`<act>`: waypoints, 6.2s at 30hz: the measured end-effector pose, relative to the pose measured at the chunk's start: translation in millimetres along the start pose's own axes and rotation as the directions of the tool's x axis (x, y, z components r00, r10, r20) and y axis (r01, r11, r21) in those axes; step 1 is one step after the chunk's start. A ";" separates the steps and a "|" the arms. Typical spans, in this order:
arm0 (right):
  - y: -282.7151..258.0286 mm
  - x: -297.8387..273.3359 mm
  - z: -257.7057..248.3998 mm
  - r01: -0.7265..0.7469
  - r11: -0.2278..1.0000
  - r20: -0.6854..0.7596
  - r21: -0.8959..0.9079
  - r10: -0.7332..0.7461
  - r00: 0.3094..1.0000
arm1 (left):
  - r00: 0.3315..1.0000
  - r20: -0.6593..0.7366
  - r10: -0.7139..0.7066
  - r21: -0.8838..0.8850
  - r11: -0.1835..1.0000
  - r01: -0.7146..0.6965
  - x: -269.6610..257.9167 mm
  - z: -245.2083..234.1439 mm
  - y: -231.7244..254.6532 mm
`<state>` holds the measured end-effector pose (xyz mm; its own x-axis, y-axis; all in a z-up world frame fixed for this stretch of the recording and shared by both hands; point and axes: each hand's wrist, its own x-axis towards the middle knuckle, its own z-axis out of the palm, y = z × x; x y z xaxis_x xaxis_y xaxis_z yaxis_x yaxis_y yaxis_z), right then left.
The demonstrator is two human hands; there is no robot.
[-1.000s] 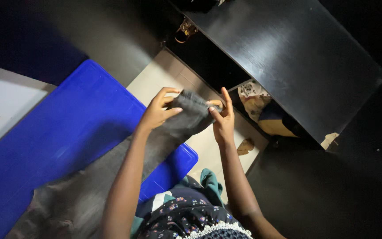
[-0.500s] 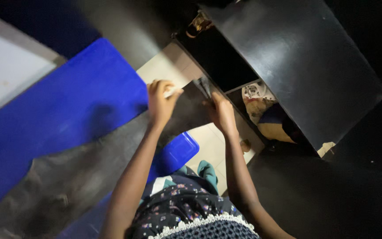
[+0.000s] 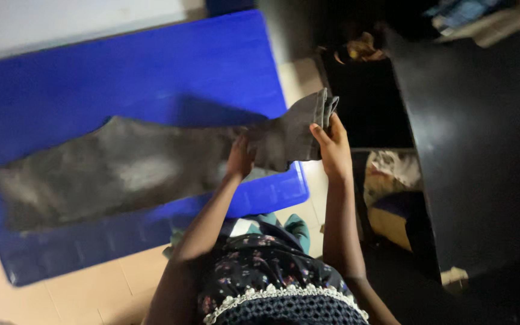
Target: The person folds a pair of grey shorts by hand on a blue plastic table, after removing them and several other items of clothing from a dark closet shelf.
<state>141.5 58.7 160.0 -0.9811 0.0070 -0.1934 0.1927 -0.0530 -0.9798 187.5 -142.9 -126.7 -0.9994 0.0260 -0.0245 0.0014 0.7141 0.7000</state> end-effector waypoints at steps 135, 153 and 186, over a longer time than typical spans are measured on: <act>301.1 -80.3 -39.7 -0.437 0.651 -0.316 0.621 0.718 0.620 | 0.923 0.384 -0.040 -0.270 0.951 0.153 148.6 67.4 14.5; 328.0 -76.1 -16.3 -0.202 0.650 -0.414 0.733 0.661 0.626 | 0.912 0.406 -0.056 -0.356 0.910 0.214 154.9 83.2 -13.3; 193.5 36.7 23.1 0.097 0.269 0.035 -0.958 -0.227 0.973 | 0.952 0.263 0.157 0.469 0.841 -0.269 -6.7 -72.8 34.9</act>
<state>142.4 25.6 -35.6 -0.9992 -0.0160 0.0357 -0.0269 0.9433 -0.3307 191.6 -169.1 -50.2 -0.9416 0.3212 -0.1013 0.2864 0.9219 0.2611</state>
